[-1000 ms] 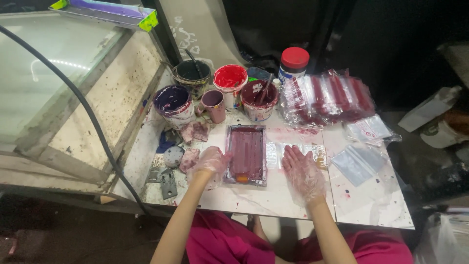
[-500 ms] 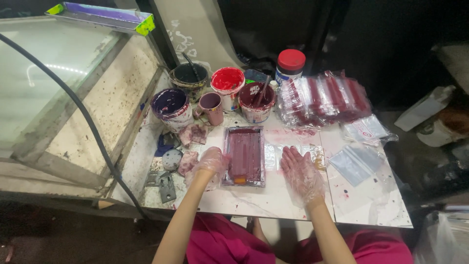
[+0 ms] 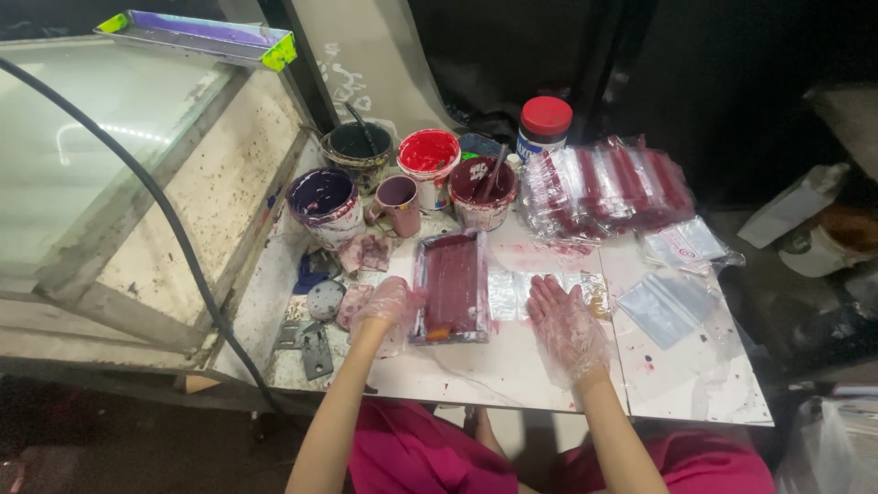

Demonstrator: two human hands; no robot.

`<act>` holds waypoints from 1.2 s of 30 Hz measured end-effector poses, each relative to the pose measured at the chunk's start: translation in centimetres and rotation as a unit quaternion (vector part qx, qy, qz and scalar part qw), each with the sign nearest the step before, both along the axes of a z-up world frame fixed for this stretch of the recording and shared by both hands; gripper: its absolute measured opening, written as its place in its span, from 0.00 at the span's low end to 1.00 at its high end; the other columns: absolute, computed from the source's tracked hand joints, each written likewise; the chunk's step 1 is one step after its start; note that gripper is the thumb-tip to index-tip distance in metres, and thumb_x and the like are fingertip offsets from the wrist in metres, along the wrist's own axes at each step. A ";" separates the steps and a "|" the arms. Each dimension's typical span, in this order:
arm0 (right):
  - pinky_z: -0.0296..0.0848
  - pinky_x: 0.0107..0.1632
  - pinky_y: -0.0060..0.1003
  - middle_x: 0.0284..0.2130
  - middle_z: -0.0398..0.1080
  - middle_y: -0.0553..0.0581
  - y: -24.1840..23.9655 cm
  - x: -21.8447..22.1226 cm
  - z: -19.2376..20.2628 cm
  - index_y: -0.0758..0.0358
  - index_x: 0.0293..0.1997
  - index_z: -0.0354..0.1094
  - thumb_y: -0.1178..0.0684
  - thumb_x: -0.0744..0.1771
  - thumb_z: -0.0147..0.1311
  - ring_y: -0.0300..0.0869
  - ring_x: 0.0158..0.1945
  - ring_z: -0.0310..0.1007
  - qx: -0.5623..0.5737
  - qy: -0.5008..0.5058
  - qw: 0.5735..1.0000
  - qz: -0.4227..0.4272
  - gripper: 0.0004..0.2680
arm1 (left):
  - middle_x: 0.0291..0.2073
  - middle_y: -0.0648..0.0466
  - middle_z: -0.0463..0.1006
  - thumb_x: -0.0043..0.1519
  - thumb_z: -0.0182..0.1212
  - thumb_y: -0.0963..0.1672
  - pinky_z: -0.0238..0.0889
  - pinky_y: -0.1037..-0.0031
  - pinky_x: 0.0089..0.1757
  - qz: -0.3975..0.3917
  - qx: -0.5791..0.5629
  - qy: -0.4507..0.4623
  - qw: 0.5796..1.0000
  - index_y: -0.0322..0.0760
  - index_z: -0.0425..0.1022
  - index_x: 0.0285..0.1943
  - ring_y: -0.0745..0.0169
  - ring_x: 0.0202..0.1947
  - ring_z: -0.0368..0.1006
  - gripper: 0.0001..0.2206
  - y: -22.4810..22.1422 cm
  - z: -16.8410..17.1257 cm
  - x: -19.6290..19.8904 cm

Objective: Manual printing process where ink is applied to a frame and pressed onto plastic sleeves.

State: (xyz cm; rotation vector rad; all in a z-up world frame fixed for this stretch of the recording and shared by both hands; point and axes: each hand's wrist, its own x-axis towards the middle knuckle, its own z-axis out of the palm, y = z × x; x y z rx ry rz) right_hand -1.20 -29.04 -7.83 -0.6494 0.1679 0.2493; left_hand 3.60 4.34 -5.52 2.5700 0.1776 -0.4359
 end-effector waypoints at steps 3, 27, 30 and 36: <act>0.48 0.74 0.43 0.77 0.42 0.57 0.1 -0.3 0.5 0.54 0.76 0.45 0.29 0.67 0.33 0.47 0.79 0.42 -0.003 -0.003 1.000 0.001 0.30 | 0.48 0.32 0.81 0.60 0.61 0.50 0.69 0.52 0.56 0.003 -0.004 0.025 1.000 0.26 0.79 0.52 0.35 0.58 0.74 0.21 0.3 1.6 -2.0; 0.54 0.74 0.39 0.73 0.54 0.58 -0.3 -0.6 2.6 0.56 0.72 0.55 0.31 0.71 0.26 0.48 0.76 0.52 0.073 0.009 0.991 -0.115 0.26 | 0.38 0.38 0.83 0.55 0.62 0.49 0.75 0.54 0.46 0.054 -0.009 -0.045 0.997 0.34 0.83 0.40 0.38 0.47 0.80 0.15 -8.9 4.3 -1.8; 0.55 0.73 0.40 0.72 0.54 0.59 -0.4 0.1 1.0 0.57 0.72 0.55 0.30 0.70 0.25 0.49 0.75 0.52 0.069 0.015 0.990 -0.122 0.27 | 0.39 0.38 0.83 0.55 0.62 0.49 0.75 0.54 0.46 0.042 0.003 -0.049 0.998 0.33 0.83 0.41 0.38 0.48 0.80 0.15 -10.0 5.1 -1.4; 0.54 0.74 0.41 0.72 0.56 0.60 -0.6 1.6 -1.7 0.57 0.72 0.56 0.29 0.70 0.25 0.50 0.75 0.52 0.061 0.015 0.990 -0.123 0.28 | 0.40 0.37 0.83 0.56 0.62 0.48 0.75 0.53 0.47 0.019 0.034 -0.052 0.998 0.31 0.81 0.44 0.38 0.49 0.79 0.16 -10.8 6.2 -1.4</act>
